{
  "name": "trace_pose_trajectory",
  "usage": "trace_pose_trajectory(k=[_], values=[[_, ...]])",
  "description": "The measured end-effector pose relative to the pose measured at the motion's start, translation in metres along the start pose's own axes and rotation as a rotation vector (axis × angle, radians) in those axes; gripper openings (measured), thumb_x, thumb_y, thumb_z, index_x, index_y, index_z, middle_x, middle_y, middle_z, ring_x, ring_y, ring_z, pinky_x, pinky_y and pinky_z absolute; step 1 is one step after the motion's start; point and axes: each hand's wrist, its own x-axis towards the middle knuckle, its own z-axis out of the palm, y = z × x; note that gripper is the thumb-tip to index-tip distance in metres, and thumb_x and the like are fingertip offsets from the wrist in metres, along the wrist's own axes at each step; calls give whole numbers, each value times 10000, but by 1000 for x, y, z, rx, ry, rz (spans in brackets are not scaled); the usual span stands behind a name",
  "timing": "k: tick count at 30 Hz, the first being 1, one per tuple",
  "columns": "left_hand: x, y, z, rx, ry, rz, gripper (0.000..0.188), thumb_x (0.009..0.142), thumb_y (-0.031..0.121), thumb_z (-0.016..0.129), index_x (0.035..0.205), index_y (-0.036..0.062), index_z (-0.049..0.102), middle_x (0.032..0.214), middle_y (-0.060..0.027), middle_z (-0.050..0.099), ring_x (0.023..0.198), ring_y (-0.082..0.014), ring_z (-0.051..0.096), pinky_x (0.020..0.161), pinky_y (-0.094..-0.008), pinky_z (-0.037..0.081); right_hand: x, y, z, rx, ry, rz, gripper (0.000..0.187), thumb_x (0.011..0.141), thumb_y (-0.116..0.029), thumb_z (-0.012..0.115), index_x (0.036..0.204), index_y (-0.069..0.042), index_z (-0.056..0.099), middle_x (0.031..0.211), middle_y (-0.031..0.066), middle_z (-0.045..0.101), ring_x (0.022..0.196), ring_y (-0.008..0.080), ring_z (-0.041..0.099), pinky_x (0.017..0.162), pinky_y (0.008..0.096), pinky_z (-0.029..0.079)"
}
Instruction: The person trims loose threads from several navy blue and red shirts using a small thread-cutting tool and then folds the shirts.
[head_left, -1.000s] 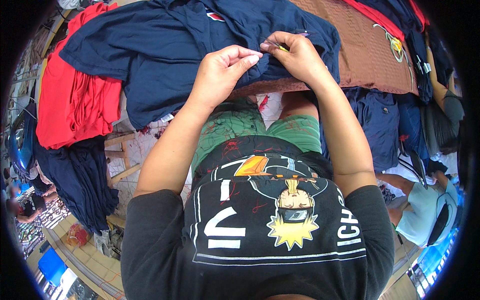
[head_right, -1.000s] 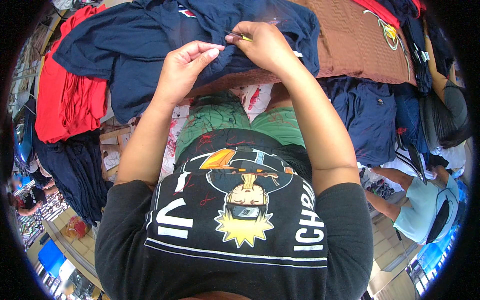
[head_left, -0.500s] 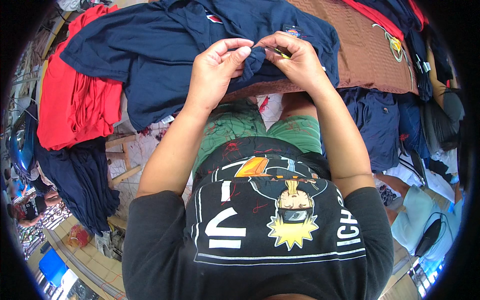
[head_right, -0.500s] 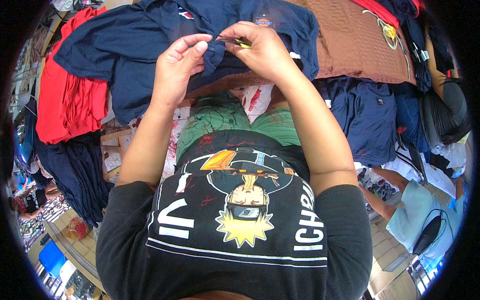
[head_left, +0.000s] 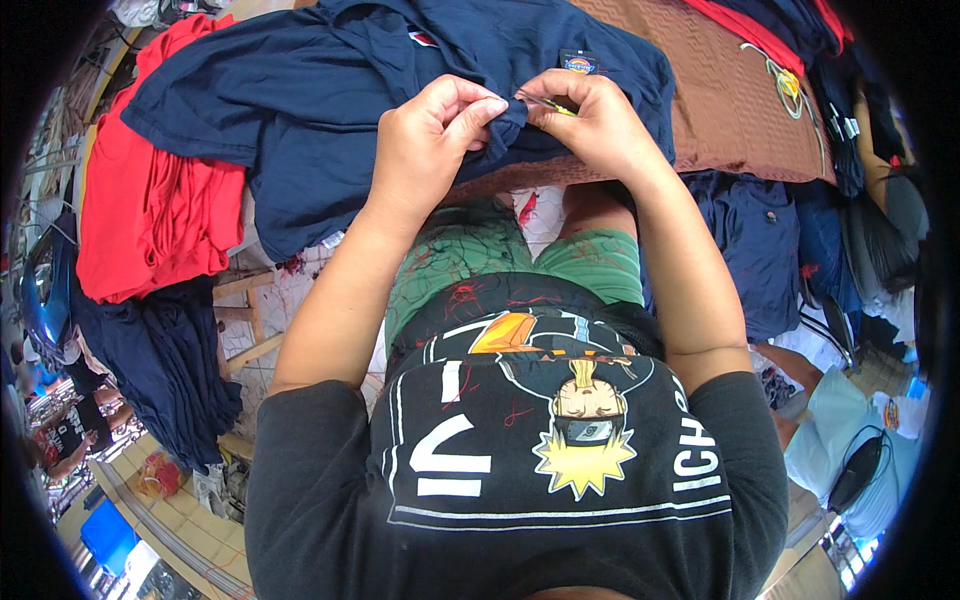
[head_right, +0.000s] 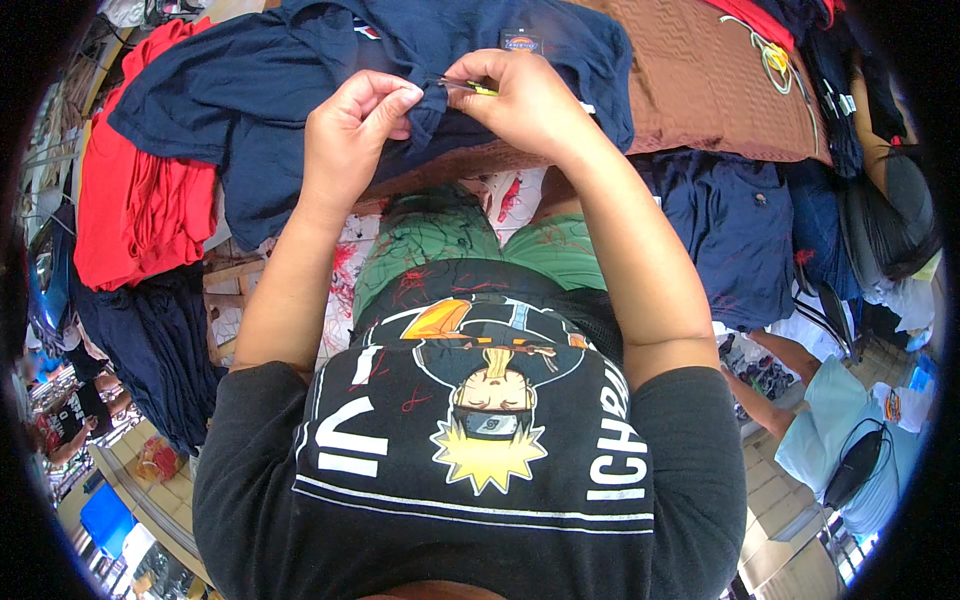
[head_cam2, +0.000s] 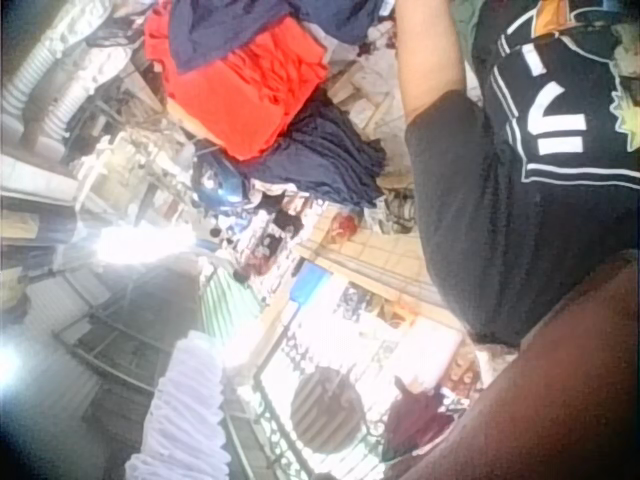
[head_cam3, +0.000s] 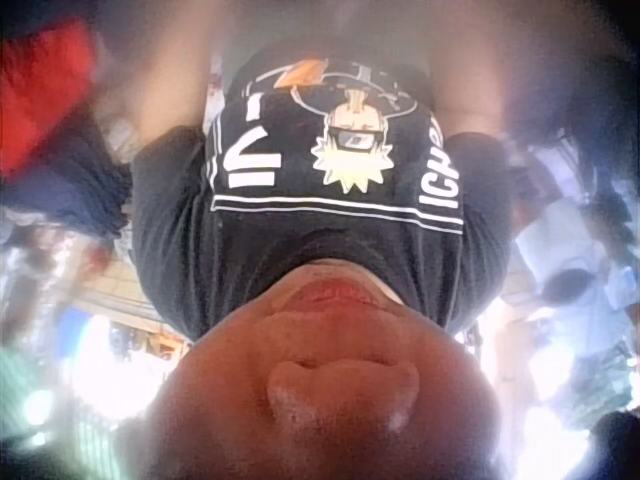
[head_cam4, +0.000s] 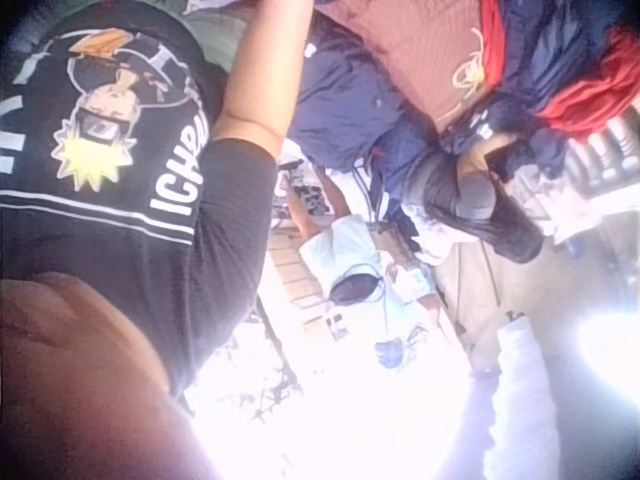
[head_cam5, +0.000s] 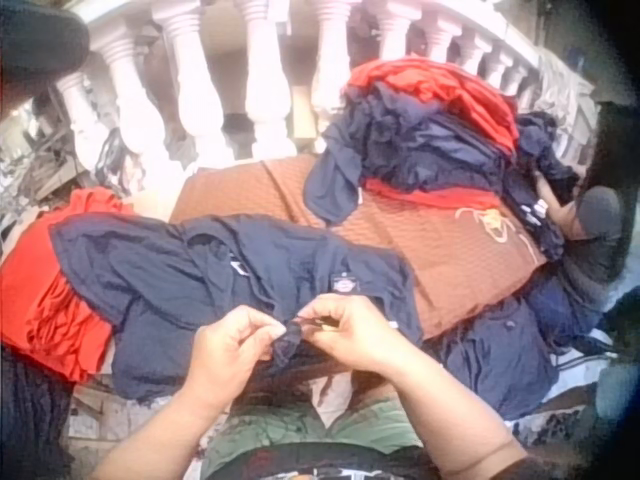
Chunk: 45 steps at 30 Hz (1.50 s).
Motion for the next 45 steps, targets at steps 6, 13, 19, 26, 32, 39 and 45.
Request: trace_pose_trajectory(k=[6, 13, 19, 26, 32, 39, 45], values=[[2, 2, -2, 5, -119, 11, 152, 884, 175, 629, 926, 30, 641, 778, 15, 633, 672, -41, 578, 620, -197, 507, 0, -4, -9, -82, -32, 26, 276, 782, -188, 670, 975, 7, 650, 823, 139, 669, 789, 210, 644, 737, 330, 488], [11, 4, -12, -172, -237, -266, 206, 887, 255, 628, 948, 59, 634, 767, 41, 587, 650, -34, 557, 613, -198, 518, -14, -27, -25, -254, 82, -201, 304, 794, -227, 667, 1011, -31, 581, 921, 154, 639, 870, 308, 628, 765, 378, 481], [14, 4, -13, -203, -275, -278, 222, 885, 267, 631, 954, 56, 614, 760, 27, 577, 650, -45, 565, 609, -206, 520, -19, -37, -34, -327, 22, -360, 220, 803, -201, 653, 946, -44, 595, 885, 130, 615, 860, 324, 603, 737, 388, 470], [15, 6, -11, -191, -280, -248, 266, 885, 295, 628, 946, 38, 597, 727, -3, 578, 624, -78, 573, 606, -234, 522, -16, -38, -29, -382, -8, -410, 166, 802, -181, 644, 892, -56, 583, 851, 116, 602, 832, 333, 589, 699, 402, 464], [15, 6, -12, -217, -301, -264, 279, 888, 311, 621, 944, 41, 576, 729, -3, 568, 624, -76, 564, 608, -239, 522, -17, -42, -33, -412, -34, -389, 155, 794, -129, 659, 896, -26, 605, 819, 113, 589, 787, 294, 597, 678, 357, 466], [16, 7, -10, -212, -326, -261, 268, 893, 304, 614, 948, 45, 572, 724, -4, 564, 631, -76, 559, 609, -239, 517, -15, -45, -30, -461, -12, -401, 161, 818, -205, 624, 879, -61, 587, 850, 104, 600, 809, 324, 595, 678, 412, 467], [13, 15, -26, 61, -478, -145, 247, 911, 289, 589, 919, 42, 587, 755, 4, 568, 699, -87, 580, 649, -234, 497, -17, -50, -31, -508, -82, -423, 166, 797, -184, 631, 890, -57, 578, 854, 113, 599, 817, 334, 596, 683, 420, 467]])
